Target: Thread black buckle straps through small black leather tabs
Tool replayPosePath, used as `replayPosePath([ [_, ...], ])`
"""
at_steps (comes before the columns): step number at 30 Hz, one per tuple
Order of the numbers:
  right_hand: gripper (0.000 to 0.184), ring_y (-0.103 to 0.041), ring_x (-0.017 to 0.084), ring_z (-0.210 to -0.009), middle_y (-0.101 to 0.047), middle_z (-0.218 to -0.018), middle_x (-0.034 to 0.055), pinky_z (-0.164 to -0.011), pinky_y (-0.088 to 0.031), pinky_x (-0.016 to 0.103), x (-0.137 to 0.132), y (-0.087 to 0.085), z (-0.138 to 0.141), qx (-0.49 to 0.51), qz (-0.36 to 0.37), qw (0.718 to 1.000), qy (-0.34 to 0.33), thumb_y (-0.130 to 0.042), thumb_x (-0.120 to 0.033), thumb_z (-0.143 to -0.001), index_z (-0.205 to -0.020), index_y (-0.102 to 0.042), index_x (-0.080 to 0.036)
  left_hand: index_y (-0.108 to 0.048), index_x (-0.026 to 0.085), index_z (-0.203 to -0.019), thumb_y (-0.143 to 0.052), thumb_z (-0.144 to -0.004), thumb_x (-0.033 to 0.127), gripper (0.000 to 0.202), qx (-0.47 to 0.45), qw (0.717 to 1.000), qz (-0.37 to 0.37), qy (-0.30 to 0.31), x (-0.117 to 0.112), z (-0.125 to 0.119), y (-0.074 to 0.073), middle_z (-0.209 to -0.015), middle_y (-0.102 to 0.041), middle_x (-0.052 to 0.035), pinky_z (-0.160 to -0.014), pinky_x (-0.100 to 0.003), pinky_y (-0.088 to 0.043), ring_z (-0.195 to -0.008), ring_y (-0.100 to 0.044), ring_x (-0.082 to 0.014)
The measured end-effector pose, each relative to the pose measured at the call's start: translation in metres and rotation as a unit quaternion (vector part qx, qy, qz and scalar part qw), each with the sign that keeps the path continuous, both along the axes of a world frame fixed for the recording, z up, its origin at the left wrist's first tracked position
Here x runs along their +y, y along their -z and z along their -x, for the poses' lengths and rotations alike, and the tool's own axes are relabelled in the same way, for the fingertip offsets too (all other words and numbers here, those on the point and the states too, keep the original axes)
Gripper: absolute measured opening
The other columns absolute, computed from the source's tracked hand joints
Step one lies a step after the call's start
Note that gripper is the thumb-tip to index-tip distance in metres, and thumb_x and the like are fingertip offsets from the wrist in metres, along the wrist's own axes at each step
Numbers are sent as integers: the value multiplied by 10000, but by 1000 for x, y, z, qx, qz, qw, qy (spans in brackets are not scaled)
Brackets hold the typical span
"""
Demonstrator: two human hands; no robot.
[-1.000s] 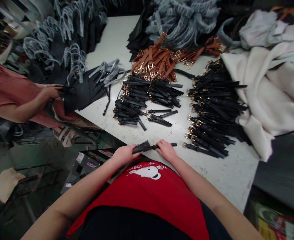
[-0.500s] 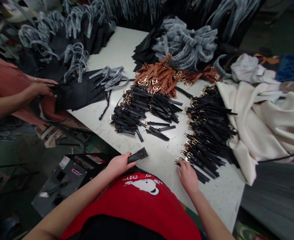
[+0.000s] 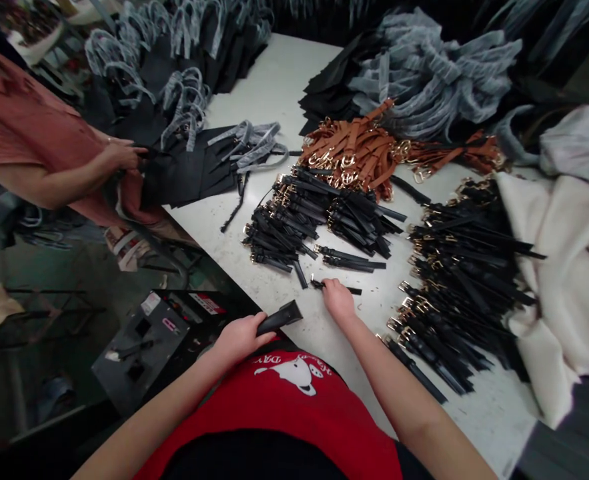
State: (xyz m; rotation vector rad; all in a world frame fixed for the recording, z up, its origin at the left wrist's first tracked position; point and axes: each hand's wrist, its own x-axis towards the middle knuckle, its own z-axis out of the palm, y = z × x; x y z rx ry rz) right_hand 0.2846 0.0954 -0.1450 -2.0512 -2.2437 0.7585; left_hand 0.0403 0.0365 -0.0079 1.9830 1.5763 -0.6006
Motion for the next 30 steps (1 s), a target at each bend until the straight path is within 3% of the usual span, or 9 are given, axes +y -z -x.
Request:
replayPosePath([
  [4,304,-567,175,-947,-623,-1040,77,-816,-390,272,-41,-6,-11,37,40,998,-36,-371,-274,-877,-1124,-518,-176,-527,241,-1049,-346,-816,612,473,-3,1000,23,-2,-9,4,0,-914,-643,-66,-674,-283,-458,-835,-622,-216],
  [8,300,-571,170,-886,-602,-1014,70,-765,-396,269,-61,-10,-12,25,56,998,-34,-346,-287,-886,-1096,-544,-203,-535,243,-1052,-351,-809,618,483,-7,999,29,30,-10,-4,0,-927,-645,-70,-686,-299,-462,-843,-622,-225],
  [14,283,-545,159,-863,-535,-1035,79,-773,-396,264,-67,0,-14,45,-7,999,17,-387,-295,-873,-1064,-568,-192,-541,229,-1048,-368,-807,609,482,9,998,10,69,-5,-26,-6,-927,-660,-82,-702,-316,-472,-853,-628,-238],
  [21,268,-528,160,-899,-549,-1004,69,-800,-382,255,-67,16,-23,89,-19,996,17,-381,-233,-864,-1037,-579,-182,-525,207,-1094,-396,-819,571,474,-1,993,-28,116,14,-77,2,-935,-669,-91,-718,-347,-487,-859,-635,-255],
  [30,266,-529,157,-920,-565,-1025,61,-784,-379,249,-61,16,-28,105,-4,994,15,-396,-198,-839,-1028,-584,-197,-531,167,-1069,-402,-829,539,461,28,986,-41,162,18,-91,-1,-896,-668,-110,-715,-349,-487,-844,-641,-263],
])
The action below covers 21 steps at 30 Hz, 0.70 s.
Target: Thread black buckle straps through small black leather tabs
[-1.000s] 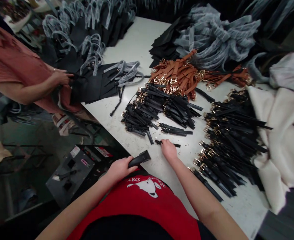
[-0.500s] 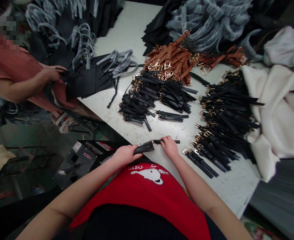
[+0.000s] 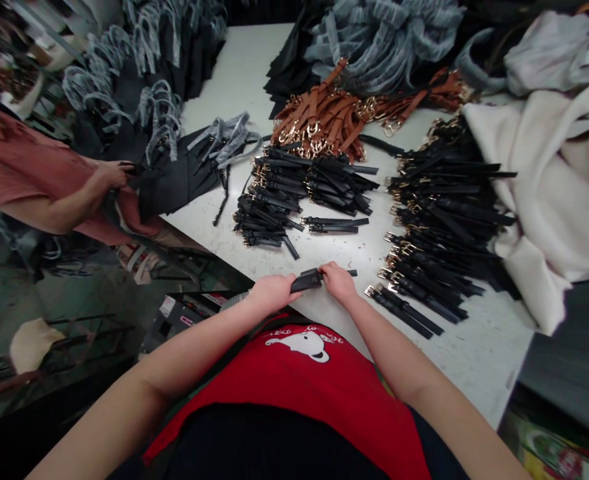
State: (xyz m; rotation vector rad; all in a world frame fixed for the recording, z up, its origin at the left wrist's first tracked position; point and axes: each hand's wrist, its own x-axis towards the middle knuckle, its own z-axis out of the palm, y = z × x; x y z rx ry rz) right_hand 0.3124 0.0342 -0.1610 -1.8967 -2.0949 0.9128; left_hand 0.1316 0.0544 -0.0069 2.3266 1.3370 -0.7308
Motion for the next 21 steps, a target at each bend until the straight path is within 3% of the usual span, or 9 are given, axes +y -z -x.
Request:
replayPosePath([
  [3,314,-525,155,-953,-560,-1057,59,-808,-376,243,0,-2,-4,11,-2,1000,-24,-418,-190,-820,-1101,-560,-196,-531,183,-1075,-413,-822,541,454,8,1000,7,-16,0,-2,2,-911,-670,-104,-720,-344,-485,-855,-640,-258],
  [7,427,-520,162,-970,-528,-1114,47,-802,-379,246,-2,-7,-4,9,-28,995,-92,-501,-272,-790,-1216,-498,-251,-543,196,-1064,-392,-821,561,464,41,997,12,-58,-2,15,-2,-930,-670,-97,-733,-329,-480,-865,-639,-246],
  [11,338,-533,160,-914,-527,-1082,50,-719,-382,246,-2,-14,-1,-31,-40,993,-109,-437,-338,-841,-1155,-544,-271,-547,194,-1059,-392,-823,553,457,54,996,11,-67,-7,28,-4,-933,-670,-96,-740,-320,-476,-868,-639,-241],
  [21,306,-548,164,-873,-536,-1032,66,-687,-376,250,5,-23,2,-58,-20,989,-137,-438,-334,-835,-1095,-549,-217,-553,190,-1047,-407,-815,546,449,57,992,34,-105,-2,18,-3,-939,-669,-99,-730,-327,-480,-874,-636,-250],
])
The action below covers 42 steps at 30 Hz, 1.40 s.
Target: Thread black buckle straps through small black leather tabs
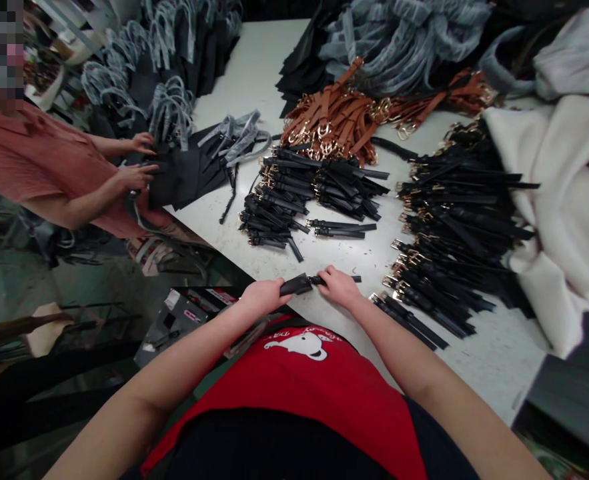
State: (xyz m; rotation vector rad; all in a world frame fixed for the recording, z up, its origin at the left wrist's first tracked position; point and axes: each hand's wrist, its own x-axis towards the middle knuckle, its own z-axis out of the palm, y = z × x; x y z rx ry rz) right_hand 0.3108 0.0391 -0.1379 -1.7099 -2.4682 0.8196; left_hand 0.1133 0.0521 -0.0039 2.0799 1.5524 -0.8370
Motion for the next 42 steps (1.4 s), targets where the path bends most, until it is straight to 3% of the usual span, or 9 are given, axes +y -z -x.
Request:
replayPosePath([
  [17,288,-551,164,-802,-528,-1001,81,-621,-361,253,3,0,0,-29,10,999,-29,-404,-371,-852,-1032,-549,-200,-557,181,-1049,-392,-819,542,459,8,999,-6,41,5,-5,1,-902,-674,-111,-721,-361,-485,-844,-641,-270],
  [26,289,-546,165,-829,-508,-1048,89,-686,-377,267,2,-3,-2,-18,9,999,-37,-389,-269,-832,-1064,-540,-186,-559,187,-1057,-409,-807,542,459,9,999,-5,40,5,-5,2,-911,-677,-101,-723,-356,-490,-856,-642,-267],
  [30,282,-546,174,-842,-503,-1057,102,-705,-385,273,2,-2,-2,-45,31,998,-22,-406,-297,-829,-1032,-550,-165,-565,190,-1047,-420,-801,541,453,10,999,-11,32,3,-6,3,-901,-681,-97,-714,-350,-496,-846,-644,-267],
  [34,294,-535,189,-881,-519,-1064,113,-753,-376,285,-6,1,-9,-56,14,998,15,-416,-197,-805,-1067,-543,-160,-563,194,-1043,-423,-800,538,444,6,999,-7,31,4,-6,3,-919,-681,-94,-716,-344,-498,-852,-643,-265],
  [42,298,-512,163,-923,-556,-997,63,-831,-356,261,-8,19,-30,64,2,996,66,-422,-232,-823,-1078,-570,-191,-527,180,-1070,-362,-835,537,458,28,997,1,74,1,-13,-17,-910,-672,-110,-719,-346,-496,-843,-645,-254],
])
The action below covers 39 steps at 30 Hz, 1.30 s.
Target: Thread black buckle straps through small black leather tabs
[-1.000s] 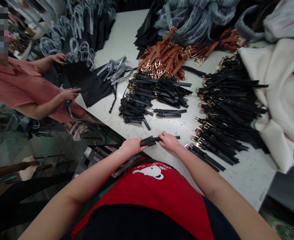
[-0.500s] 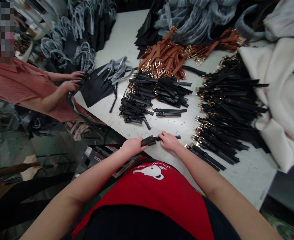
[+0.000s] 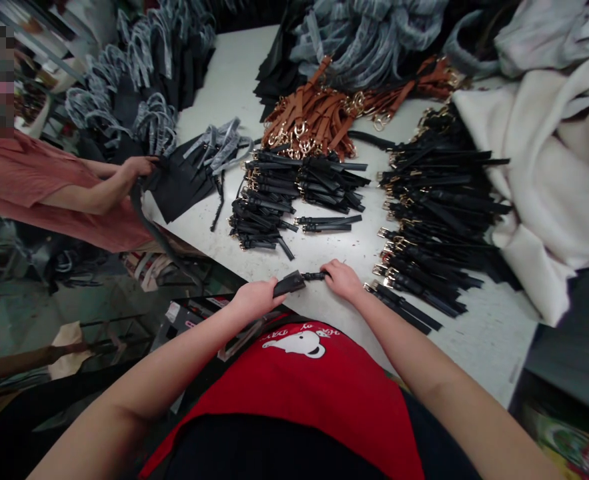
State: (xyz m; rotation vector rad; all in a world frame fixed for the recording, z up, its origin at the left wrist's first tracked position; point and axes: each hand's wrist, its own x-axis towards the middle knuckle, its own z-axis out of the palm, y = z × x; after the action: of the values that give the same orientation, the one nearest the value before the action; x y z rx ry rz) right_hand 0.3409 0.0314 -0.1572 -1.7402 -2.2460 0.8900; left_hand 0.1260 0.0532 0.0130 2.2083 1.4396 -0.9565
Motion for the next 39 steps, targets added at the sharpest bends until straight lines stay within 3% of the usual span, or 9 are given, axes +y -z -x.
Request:
replayPosePath([
  [8,270,-514,158,-932,-556,-989,62,-825,-355,248,2,1,0,3,3,1000,14,-442,-228,-833,-1056,-591,-201,-567,169,-1046,-467,-795,467,402,2,998,10,54,22,-58,4,-958,-675,-115,-760,-339,-497,-910,-635,-260],
  [13,258,-520,163,-923,-560,-984,67,-808,-356,252,3,-3,-1,6,5,1000,15,-437,-227,-836,-1032,-604,-205,-589,163,-1020,-477,-785,453,389,37,997,14,68,30,-65,-3,-967,-674,-121,-758,-332,-495,-912,-634,-260],
  [17,265,-525,166,-911,-564,-980,70,-791,-360,253,5,-4,-1,2,11,1000,18,-425,-212,-837,-1031,-605,-200,-583,167,-1038,-463,-790,456,399,29,996,4,79,28,-71,2,-980,-672,-120,-751,-346,-498,-904,-635,-263],
  [29,277,-524,167,-901,-558,-1000,77,-775,-355,257,7,-6,-3,-25,18,999,16,-397,-234,-854,-1057,-583,-204,-559,178,-1042,-460,-773,510,439,7,998,-3,57,32,-62,13,-982,-670,-114,-746,-338,-493,-902,-633,-263],
  [34,252,-517,195,-921,-567,-978,104,-789,-351,289,5,-17,0,-62,12,998,1,-407,-210,-845,-1016,-589,-176,-515,178,-1069,-351,-821,544,471,9,999,-22,-38,19,-18,4,-942,-675,-105,-696,-320,-489,-852,-643,-244],
  [39,249,-506,214,-936,-555,-1011,116,-820,-358,316,-23,-18,7,-66,-10,997,-38,-402,-201,-846,-1035,-558,-160,-534,215,-1030,-388,-810,552,428,11,1000,1,-14,-11,16,-11,-927,-677,-85,-690,-306,-479,-838,-642,-231],
])
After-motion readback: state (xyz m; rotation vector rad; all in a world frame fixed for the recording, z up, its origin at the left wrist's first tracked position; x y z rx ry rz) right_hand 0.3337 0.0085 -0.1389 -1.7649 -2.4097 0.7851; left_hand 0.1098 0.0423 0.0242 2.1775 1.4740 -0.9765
